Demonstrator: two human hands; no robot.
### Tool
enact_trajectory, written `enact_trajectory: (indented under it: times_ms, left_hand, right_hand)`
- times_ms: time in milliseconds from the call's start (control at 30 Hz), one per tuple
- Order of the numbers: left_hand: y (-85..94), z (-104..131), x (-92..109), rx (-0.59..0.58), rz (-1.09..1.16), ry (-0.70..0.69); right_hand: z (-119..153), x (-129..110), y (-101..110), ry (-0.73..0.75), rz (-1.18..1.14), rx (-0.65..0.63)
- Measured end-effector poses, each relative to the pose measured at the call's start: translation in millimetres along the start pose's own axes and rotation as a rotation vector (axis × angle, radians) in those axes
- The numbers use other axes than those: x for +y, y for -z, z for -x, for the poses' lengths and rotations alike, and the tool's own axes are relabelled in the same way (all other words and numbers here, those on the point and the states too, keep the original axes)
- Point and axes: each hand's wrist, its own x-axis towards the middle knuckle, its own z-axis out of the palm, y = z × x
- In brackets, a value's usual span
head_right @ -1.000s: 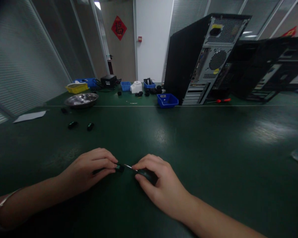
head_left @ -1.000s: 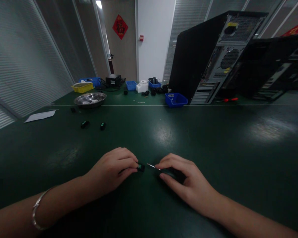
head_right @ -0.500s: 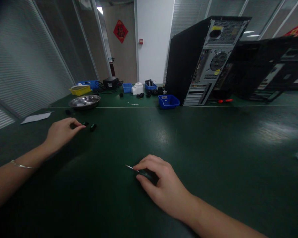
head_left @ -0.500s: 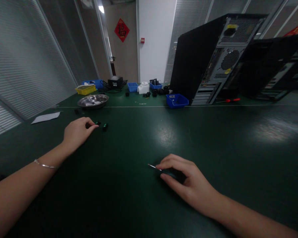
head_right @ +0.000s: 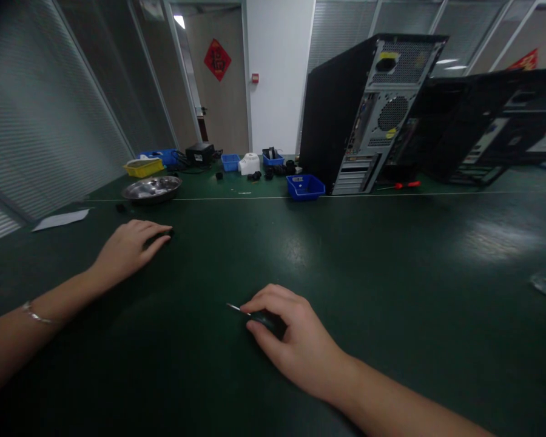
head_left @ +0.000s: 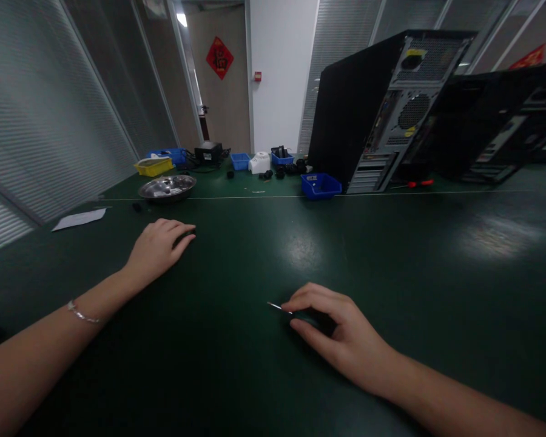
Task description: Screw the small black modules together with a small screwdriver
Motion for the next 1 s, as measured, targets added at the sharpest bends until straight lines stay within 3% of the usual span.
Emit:
enact_trajectory:
  times_ms: [233,500,700,867,1000]
  left_hand:
    - [-6.0,2,-2,-0.016,0.129,-0.032]
    - [0.0,3,27,-0.002,0.3,-0.07]
    - [14.4,12,75,-0.019,0.44,-0.174]
    - [26.3,30,124,-0.176,0.748,-0.329]
    - [28.1,37,138,-0.274,0.901,-0.394]
  right_hand:
    - [0,0,1,-0.001,0.007,-0.005]
    - [0,-1,1,0.003,0.014,-0.006]
    - [-1,-1,1,0.015,0.011,0.012]
    - [-1,0,0,0.017,0.009,0.019]
    - [-1,-2,0,0.01,-0.003,0.019]
